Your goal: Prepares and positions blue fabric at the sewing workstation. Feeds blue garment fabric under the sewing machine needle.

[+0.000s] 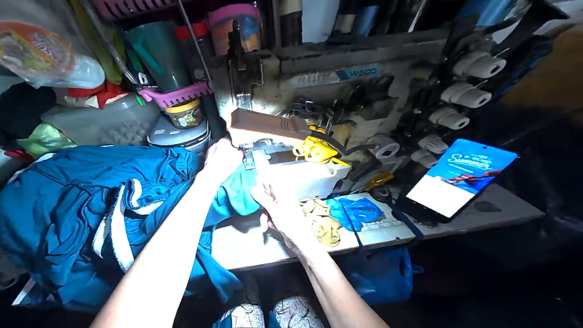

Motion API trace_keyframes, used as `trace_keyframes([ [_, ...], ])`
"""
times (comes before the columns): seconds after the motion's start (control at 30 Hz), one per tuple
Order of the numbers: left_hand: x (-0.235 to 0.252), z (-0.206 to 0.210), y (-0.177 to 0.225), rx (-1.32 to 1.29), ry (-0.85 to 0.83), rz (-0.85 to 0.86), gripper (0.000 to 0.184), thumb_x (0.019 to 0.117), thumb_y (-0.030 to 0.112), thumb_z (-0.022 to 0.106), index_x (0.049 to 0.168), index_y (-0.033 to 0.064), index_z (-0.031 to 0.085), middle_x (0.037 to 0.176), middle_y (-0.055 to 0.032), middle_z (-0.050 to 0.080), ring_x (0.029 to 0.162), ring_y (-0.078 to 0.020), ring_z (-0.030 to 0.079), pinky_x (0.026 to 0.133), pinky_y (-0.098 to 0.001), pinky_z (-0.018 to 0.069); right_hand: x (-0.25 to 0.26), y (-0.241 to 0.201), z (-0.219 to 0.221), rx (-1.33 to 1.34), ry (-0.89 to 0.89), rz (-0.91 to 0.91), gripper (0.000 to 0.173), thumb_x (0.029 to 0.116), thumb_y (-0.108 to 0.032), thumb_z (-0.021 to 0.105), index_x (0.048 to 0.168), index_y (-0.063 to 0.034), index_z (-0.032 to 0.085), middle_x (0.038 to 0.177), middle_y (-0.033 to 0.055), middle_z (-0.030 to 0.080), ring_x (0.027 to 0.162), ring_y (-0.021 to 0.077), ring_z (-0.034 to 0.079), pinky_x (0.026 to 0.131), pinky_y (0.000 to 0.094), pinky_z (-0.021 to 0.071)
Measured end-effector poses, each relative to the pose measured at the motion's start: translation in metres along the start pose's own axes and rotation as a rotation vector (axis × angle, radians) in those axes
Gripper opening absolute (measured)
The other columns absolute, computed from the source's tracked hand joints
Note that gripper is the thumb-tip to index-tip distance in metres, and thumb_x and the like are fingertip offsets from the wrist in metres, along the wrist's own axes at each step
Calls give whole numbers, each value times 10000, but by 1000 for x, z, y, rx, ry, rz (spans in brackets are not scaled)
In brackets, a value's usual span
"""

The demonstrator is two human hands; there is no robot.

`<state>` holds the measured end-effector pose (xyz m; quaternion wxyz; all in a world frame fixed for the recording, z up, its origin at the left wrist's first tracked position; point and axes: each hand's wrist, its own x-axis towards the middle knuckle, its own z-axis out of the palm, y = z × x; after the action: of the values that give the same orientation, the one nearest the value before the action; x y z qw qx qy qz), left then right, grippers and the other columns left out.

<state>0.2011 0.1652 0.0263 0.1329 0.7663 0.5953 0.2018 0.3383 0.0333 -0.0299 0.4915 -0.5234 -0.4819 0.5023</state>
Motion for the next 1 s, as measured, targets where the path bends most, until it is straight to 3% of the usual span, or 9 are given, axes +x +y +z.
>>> trace_keyframes([
  [0.2,-51,-24,-31,-9,359,283,179,1004,159,630,1094,27,709,1137,-181,681,1059,-323,667,930,-529,527,-19,10,-8,-433,312,-386,245,989,-326,665,1122,-138,745,894,-11,711,746,70,656,684,291,567],
  [0.3,-110,-34,-48,-27,298,75,107,1002,78,619,1089,88,680,1034,-102,674,709,-209,658,641,-439,571,-20,2,0,-751,295,-524,377,920,-395,730,1172,-115,708,1091,71,698,901,207,696,750,426,593],
  [0.37,-131,-24,-69,-36,236,30,140,969,19,619,1081,73,682,975,-99,698,732,-230,683,676,-469,585,-21,-6,9,-884,165,-455,263,911,-312,740,1074,-105,734,1054,134,672,852,290,693,685,484,578],
  [0.43,-138,-22,-79,-34,261,55,213,955,-8,624,1152,47,684,1050,-142,706,889,-299,697,789,-540,562,-25,-14,10,-646,3,-318,178,957,-247,680,1051,-107,738,952,64,680,786,185,669,707,389,575],
  [0.5,-143,-28,-73,-58,278,85,316,972,9,601,1280,69,645,1260,-133,656,1014,-280,699,878,-511,573,-28,-12,9,-73,-160,-115,180,1020,-247,610,1043,-86,687,652,-19,574,498,37,514,484,194,456],
  [0.6,-145,-31,-43,-223,316,96,282,1010,115,595,1286,85,645,1179,-57,694,867,-155,707,764,-377,602,-31,-10,0,288,-197,134,279,990,-261,679,1235,-143,615,748,-5,624,471,6,473,409,150,399],
  [0.67,-145,-26,-18,-589,166,-2,266,1035,172,595,1271,56,636,991,-35,740,786,-119,726,709,-308,627,-35,-6,3,61,-88,-53,399,952,-245,714,1307,-93,614,801,-19,635,551,9,501,495,178,430],
  [0.8,-145,-1,5,-1009,-84,-126,127,984,176,647,973,61,699,726,-8,647,634,-86,617,584,-243,530,-61,-9,11,-243,-109,-430,152,955,-205,660,1033,-91,722,951,-3,685,832,27,634,749,202,541],
  [1.0,-143,-2,-3,-781,-506,0,189,1040,87,539,879,35,622,763,-5,715,646,-56,684,638,-205,580,-42,2,-15,-325,-42,-108,275,1010,-337,621,1071,-80,696,833,-4,648,701,49,581,654,249,497],
])
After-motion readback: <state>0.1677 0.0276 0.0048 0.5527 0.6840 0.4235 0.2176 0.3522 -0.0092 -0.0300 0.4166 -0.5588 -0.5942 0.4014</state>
